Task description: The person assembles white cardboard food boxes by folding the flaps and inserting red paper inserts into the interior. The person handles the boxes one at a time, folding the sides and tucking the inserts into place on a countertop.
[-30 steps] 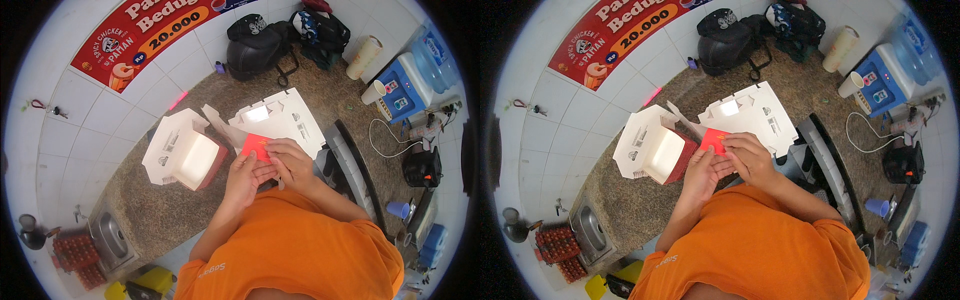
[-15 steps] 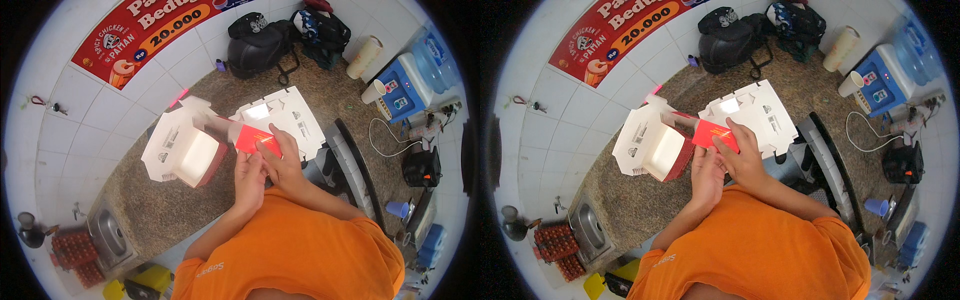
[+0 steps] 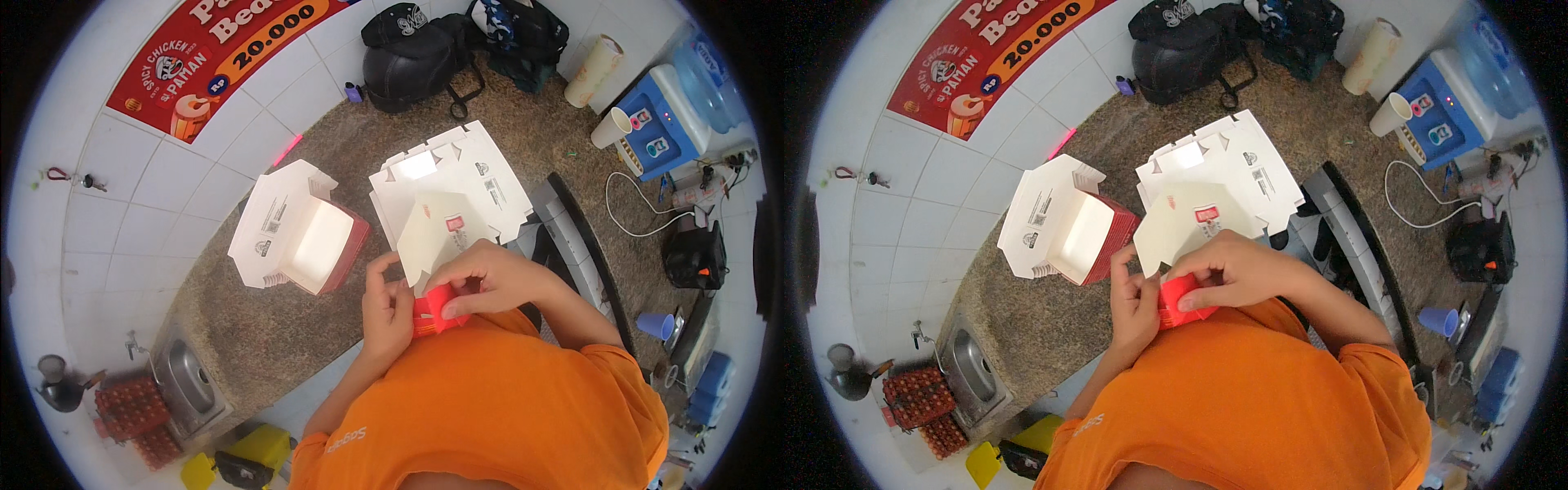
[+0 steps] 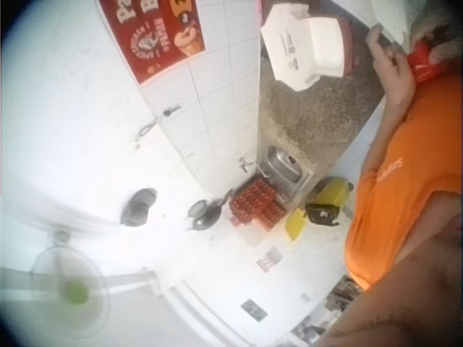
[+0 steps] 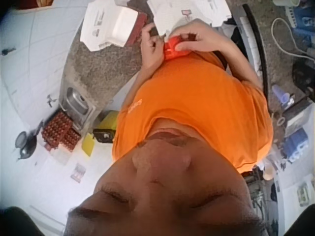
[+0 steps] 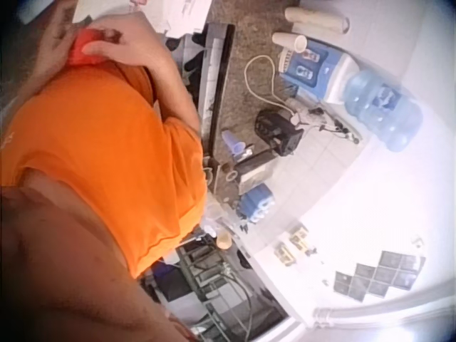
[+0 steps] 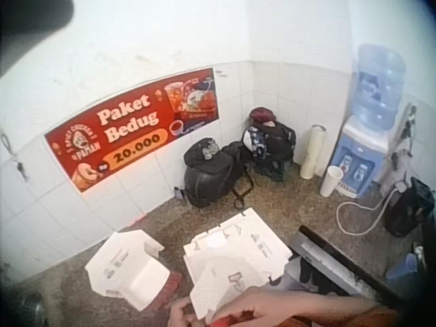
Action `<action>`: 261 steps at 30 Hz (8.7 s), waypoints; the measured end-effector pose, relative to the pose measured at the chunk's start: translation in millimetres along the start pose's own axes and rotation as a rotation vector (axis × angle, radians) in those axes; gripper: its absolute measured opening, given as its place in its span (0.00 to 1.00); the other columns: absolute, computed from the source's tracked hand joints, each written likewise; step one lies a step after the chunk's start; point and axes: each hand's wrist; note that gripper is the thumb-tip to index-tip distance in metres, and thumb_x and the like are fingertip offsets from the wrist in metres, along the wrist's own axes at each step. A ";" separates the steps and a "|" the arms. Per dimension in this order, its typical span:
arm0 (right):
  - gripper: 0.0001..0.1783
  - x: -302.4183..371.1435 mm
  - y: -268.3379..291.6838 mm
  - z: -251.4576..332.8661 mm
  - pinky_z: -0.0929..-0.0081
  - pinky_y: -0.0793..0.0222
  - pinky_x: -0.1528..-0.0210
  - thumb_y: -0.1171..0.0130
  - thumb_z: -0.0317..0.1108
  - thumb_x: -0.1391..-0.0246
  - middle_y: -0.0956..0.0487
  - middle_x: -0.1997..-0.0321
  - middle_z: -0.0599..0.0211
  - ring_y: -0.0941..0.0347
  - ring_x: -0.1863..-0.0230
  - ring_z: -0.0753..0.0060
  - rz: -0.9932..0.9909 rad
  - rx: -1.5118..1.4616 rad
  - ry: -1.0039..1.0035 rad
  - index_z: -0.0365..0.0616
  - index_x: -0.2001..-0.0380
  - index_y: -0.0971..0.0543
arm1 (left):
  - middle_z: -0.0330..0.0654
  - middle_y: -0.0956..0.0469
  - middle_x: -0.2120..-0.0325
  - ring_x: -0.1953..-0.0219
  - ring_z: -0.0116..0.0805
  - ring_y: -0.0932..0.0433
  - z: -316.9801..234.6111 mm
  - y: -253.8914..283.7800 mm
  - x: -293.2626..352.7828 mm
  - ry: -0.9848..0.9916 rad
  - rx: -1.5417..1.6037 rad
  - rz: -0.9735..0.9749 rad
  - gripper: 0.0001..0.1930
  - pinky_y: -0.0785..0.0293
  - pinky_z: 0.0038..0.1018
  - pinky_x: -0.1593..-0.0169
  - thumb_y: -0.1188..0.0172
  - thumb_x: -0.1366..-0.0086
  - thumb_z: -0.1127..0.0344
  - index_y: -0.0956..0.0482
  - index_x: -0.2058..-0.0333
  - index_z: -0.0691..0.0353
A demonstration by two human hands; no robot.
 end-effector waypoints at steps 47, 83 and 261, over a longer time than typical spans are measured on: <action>0.23 -36.1 5.6 -6.6 0.48 0.30 0.28 0.20 0.34 0.54 0.20 0.35 0.51 0.29 0.27 0.39 -0.348 0.370 0.527 0.39 0.58 0.20 | 0.52 0.19 0.48 0.49 0.42 0.13 -36.3 29.5 -66.1 0.358 0.983 -0.011 0.13 0.08 0.35 0.51 0.49 0.21 0.72 0.27 0.42 0.69; 0.26 -1.5 49.4 3.5 0.52 0.36 0.29 0.27 0.30 0.43 0.24 0.35 0.49 0.31 0.30 0.43 -0.545 0.494 0.318 0.44 0.44 0.27 | 0.52 0.15 0.71 0.69 0.29 0.17 -70.4 2.4 -46.4 -0.059 -0.282 0.317 0.12 0.25 0.29 0.62 0.32 0.30 0.71 0.21 0.51 0.65; 0.08 -60.6 97.6 -74.5 0.47 0.36 0.29 0.27 0.26 0.47 0.17 0.41 0.57 0.28 0.31 0.40 -0.538 0.398 0.524 0.43 0.66 0.17 | 0.42 0.16 0.49 0.51 0.32 0.16 4.2 -78.8 -128.9 -0.040 0.573 -0.343 0.15 0.17 0.29 0.50 0.38 0.22 0.63 0.22 0.43 0.62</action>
Point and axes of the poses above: each hand's wrist, its own x-axis away from the middle knuckle, its own y-axis out of the back of the hand, z = x × y
